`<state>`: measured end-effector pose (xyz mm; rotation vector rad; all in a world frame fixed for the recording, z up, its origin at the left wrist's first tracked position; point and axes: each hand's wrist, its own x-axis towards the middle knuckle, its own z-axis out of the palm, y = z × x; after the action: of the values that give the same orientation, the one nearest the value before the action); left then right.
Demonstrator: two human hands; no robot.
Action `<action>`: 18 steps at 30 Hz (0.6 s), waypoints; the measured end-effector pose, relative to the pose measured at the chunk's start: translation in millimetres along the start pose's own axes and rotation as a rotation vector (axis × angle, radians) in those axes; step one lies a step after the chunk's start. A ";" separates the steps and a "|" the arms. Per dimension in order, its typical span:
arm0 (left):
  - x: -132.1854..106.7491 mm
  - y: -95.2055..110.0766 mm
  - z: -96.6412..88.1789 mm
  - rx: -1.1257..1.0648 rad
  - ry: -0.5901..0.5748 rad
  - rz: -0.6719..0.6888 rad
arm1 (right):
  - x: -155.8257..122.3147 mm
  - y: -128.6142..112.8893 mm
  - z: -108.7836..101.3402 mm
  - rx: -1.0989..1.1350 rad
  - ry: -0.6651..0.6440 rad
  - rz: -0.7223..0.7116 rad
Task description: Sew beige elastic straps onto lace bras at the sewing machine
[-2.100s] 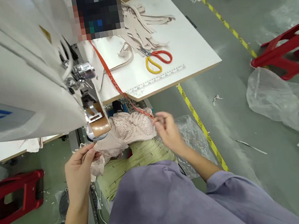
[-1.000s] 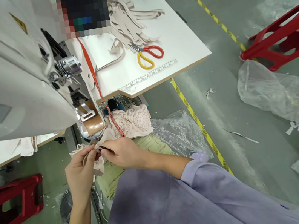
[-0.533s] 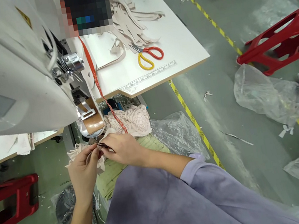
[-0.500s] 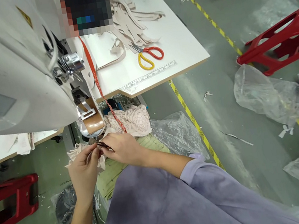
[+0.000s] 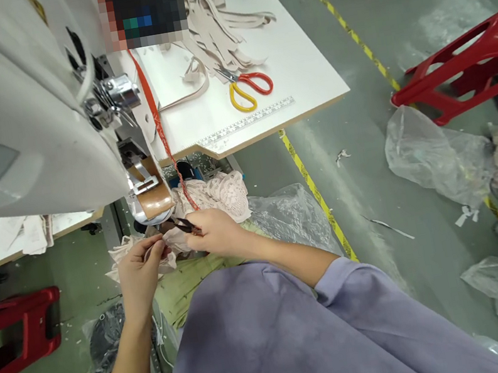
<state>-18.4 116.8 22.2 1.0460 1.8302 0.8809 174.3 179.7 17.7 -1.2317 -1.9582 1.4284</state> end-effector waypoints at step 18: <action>6.7 -5.2 -17.3 -0.075 -0.193 -0.098 | -13.7 44.9 -88.9 -0.657 0.429 -0.036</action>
<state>-37.7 117.8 22.8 0.9519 1.6599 0.7577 266.5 219.5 13.2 -1.5904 -2.1673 0.4253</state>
